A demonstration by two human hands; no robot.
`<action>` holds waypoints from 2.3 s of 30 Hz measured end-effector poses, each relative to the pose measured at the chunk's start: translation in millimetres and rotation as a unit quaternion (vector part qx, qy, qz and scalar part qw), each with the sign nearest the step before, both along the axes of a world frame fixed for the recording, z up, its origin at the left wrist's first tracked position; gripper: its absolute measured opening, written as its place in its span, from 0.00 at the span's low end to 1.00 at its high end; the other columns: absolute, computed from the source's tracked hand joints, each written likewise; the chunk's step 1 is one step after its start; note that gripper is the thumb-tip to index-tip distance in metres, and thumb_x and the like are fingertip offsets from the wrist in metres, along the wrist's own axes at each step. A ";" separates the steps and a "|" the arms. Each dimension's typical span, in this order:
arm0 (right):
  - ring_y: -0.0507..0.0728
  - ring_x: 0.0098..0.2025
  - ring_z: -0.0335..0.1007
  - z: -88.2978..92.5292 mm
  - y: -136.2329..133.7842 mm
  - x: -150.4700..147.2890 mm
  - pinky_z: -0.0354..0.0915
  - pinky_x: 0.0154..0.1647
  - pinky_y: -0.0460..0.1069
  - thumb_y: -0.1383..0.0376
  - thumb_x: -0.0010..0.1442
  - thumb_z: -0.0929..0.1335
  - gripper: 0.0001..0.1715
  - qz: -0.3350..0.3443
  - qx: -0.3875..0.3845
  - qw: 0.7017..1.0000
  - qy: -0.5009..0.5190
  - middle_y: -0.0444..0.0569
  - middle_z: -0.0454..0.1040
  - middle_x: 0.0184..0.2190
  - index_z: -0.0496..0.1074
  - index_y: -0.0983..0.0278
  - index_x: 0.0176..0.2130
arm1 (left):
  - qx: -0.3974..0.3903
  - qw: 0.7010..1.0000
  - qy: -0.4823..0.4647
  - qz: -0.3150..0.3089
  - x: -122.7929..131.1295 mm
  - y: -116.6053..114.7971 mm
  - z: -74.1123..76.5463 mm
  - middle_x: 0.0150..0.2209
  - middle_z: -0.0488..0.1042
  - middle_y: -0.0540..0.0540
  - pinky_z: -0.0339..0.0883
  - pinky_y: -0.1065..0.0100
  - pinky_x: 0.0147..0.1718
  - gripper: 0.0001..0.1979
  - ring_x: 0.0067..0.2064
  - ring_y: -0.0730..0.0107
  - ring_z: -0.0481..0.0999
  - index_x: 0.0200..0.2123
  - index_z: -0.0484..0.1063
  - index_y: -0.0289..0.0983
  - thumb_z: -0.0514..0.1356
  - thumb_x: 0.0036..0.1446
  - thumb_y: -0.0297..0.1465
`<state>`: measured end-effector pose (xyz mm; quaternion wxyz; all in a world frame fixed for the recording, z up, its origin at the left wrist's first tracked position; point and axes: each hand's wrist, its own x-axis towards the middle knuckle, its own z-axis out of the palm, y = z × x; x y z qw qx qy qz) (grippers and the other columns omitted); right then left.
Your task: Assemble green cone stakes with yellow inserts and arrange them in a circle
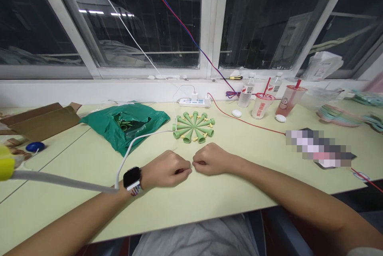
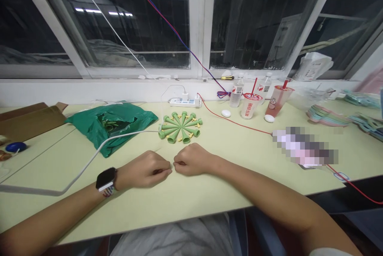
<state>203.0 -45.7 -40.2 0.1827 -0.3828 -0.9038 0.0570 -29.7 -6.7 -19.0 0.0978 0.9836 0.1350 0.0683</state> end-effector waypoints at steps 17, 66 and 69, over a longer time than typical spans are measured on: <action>0.51 0.23 0.50 3.3 -2.7 -1.0 0.43 0.28 0.49 0.66 0.62 0.65 0.18 -0.003 0.002 1.000 -0.014 0.42 0.68 0.20 0.61 0.63 0.21 | 0.006 1.000 -0.019 -0.004 -0.2 -1.4 2.5 0.20 0.65 0.52 0.50 0.63 0.26 0.18 0.22 0.71 0.63 0.24 0.57 0.39 0.54 0.68 0.30; 0.66 0.66 0.60 -16.9 83.3 111.8 0.57 0.68 0.67 0.73 0.63 0.60 0.32 -0.156 0.120 0.973 0.117 0.55 0.68 0.65 0.70 0.58 0.63 | 0.023 0.980 -0.183 0.075 -1.2 18.0 1.8 0.35 0.73 0.45 0.64 0.63 0.41 0.05 0.39 0.63 0.71 0.38 0.70 0.38 0.55 0.66 0.27; 0.65 0.65 0.62 -20.9 88.1 120.1 0.58 0.67 0.66 0.73 0.64 0.61 0.30 -0.145 0.117 0.979 0.080 0.55 0.71 0.62 0.72 0.59 0.62 | 0.022 0.982 -0.172 0.072 -1.1 17.7 0.9 0.36 0.73 0.45 0.64 0.64 0.41 0.05 0.40 0.63 0.70 0.38 0.69 0.38 0.54 0.67 0.26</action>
